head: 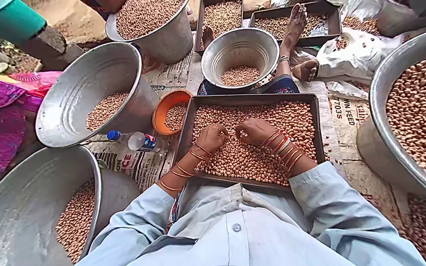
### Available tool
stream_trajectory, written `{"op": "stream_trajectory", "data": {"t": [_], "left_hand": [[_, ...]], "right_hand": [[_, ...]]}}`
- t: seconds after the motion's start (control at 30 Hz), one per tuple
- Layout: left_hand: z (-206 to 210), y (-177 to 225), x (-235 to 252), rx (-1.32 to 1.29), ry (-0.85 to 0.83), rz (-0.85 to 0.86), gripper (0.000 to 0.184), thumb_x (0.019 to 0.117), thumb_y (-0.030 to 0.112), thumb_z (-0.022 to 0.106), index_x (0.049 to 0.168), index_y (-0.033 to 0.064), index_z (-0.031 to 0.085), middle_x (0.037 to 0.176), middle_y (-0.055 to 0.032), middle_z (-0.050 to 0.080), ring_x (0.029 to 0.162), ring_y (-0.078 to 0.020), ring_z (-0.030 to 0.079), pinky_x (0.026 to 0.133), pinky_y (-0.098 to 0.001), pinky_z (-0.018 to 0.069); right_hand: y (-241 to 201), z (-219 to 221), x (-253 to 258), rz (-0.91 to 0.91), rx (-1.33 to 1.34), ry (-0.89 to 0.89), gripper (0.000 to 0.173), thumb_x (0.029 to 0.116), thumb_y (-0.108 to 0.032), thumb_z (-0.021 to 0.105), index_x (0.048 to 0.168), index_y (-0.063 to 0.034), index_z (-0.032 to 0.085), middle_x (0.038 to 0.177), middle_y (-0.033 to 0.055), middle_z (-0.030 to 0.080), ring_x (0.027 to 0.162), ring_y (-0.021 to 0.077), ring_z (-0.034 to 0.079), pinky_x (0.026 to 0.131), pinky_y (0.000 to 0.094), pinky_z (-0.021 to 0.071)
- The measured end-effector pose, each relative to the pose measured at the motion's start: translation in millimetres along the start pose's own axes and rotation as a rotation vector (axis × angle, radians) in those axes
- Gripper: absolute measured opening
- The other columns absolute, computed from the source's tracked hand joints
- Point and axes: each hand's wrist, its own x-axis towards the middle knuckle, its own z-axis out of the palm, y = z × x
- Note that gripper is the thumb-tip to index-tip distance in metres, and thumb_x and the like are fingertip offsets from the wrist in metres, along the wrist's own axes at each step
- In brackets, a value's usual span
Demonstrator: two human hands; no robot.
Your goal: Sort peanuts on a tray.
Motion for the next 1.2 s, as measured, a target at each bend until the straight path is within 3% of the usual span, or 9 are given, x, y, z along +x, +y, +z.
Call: {"op": "stream_trajectory", "data": {"t": [0.13, 0.2, 0.3, 0.47, 0.7, 0.8, 0.9, 1.0, 1.2], "left_hand": [[-46.2, -7.2, -31.9, 0.03, 0.197, -0.133, 0.009, 0.0928, 0.005, 0.074, 0.101, 0.0034, 0.074, 0.096, -0.0215, 0.069, 0.085, -0.0388, 0.066, 0.08, -0.0573, 0.054], [-65.7, -31.4, -25.5, 0.239, 0.394, -0.207, 0.013, 0.0932, 0.007, 0.07, 0.106, 0.0039, 0.073, 0.108, -0.0264, 0.066, 0.105, -0.0473, 0.062, 0.092, -0.0656, 0.0472], [-83.8, -42.7, -17.8, 0.336, 0.499, -0.259, 0.031, 0.0903, 0.009, 0.071, 0.121, 0.0025, 0.068, 0.147, -0.0314, 0.046, 0.147, -0.0537, 0.029, 0.115, -0.0776, 0.0179], [-50.0, 12.8, -29.1, 0.221, 0.196, -0.045, 0.028, 0.0798, 0.014, 0.088, 0.105, 0.0108, 0.076, 0.141, -0.0239, 0.055, 0.14, -0.0498, 0.039, 0.112, -0.0713, 0.0285], [2.8, 17.1, 2.5, 0.258, 0.038, -0.038, 0.015, 0.0829, 0.02, 0.085, 0.096, 0.0176, 0.08, 0.137, -0.0212, 0.06, 0.137, -0.05, 0.043, 0.112, -0.0735, 0.0265], [5.0, 9.6, 1.9, 0.23, 0.058, -0.001, 0.014, 0.0823, 0.021, 0.085, 0.093, 0.0147, 0.08, 0.126, -0.0216, 0.064, 0.128, -0.0486, 0.051, 0.104, -0.0718, 0.0367], [-7.5, 3.6, -6.7, -0.08, 0.088, -0.044, 0.013, 0.0919, 0.015, 0.076, 0.1, 0.0047, 0.076, 0.103, -0.0171, 0.07, 0.098, -0.0341, 0.066, 0.086, -0.0556, 0.0537], [-26.4, 14.5, -15.6, -0.483, 0.02, -0.23, 0.017, 0.1053, 0.009, 0.047, 0.114, 0.004, 0.061, 0.087, -0.0126, 0.062, 0.063, -0.0188, 0.052, 0.058, -0.0358, 0.0446], [-36.8, 92.6, 9.0, -0.769, -0.328, -0.356, 0.03, 0.106, -0.003, 0.034, 0.11, 0.0006, 0.064, 0.066, 0.004, 0.044, 0.049, -0.0017, 0.034, 0.046, -0.0156, 0.0285]], "right_hand": [[-2.0, 2.8, 2.0, 0.01, -0.035, -0.056, 0.014, 0.0919, -0.021, 0.074, 0.102, -0.0122, 0.075, 0.097, 0.0124, 0.073, 0.097, 0.0346, 0.07, 0.079, 0.0581, 0.0525], [-3.0, 2.3, 1.2, 0.028, -0.038, -0.069, 0.015, 0.0931, -0.022, 0.074, 0.104, -0.0124, 0.075, 0.098, 0.0126, 0.073, 0.098, 0.0346, 0.069, 0.08, 0.0578, 0.0528], [-3.7, 2.5, 0.4, 0.028, -0.029, -0.058, 0.014, 0.0929, -0.02, 0.073, 0.103, -0.0108, 0.075, 0.097, 0.013, 0.073, 0.097, 0.0346, 0.07, 0.08, 0.0577, 0.0524], [-6.1, 5.8, 1.7, 0.02, -0.038, -0.044, 0.013, 0.0932, -0.018, 0.071, 0.102, -0.0082, 0.073, 0.095, 0.0139, 0.072, 0.094, 0.0354, 0.07, 0.078, 0.0578, 0.0528], [9.0, -7.5, -1.6, 0.054, 0.12, -0.004, 0.019, 0.0957, -0.025, 0.07, 0.103, -0.0083, 0.075, 0.086, 0.0124, 0.071, 0.084, 0.0318, 0.068, 0.076, 0.0559, 0.0524], [22.8, -35.4, -10.9, 0.061, 0.42, 0.243, 0.019, 0.0991, -0.024, 0.064, 0.101, -0.0072, 0.072, 0.072, 0.0034, 0.061, 0.064, 0.0161, 0.055, 0.064, 0.0411, 0.0448], [41.5, -45.5, -13.5, 0.088, 0.83, 0.547, 0.014, 0.0971, -0.02, 0.049, 0.096, -0.0123, 0.061, 0.065, -0.0072, 0.047, 0.053, 0.0025, 0.042, 0.05, 0.023, 0.0366], [53.9, -50.4, -20.5, 0.228, 0.698, 0.556, 0.019, 0.1025, -0.019, 0.051, 0.098, -0.0081, 0.066, 0.072, -0.0001, 0.053, 0.062, 0.011, 0.047, 0.061, 0.0347, 0.0398], [35.7, -27.4, -10.8, 0.292, 0.025, 0.16, 0.013, 0.0946, -0.021, 0.073, 0.1, -0.0095, 0.078, 0.096, 0.0163, 0.074, 0.095, 0.0385, 0.071, 0.08, 0.0622, 0.0537]]}}
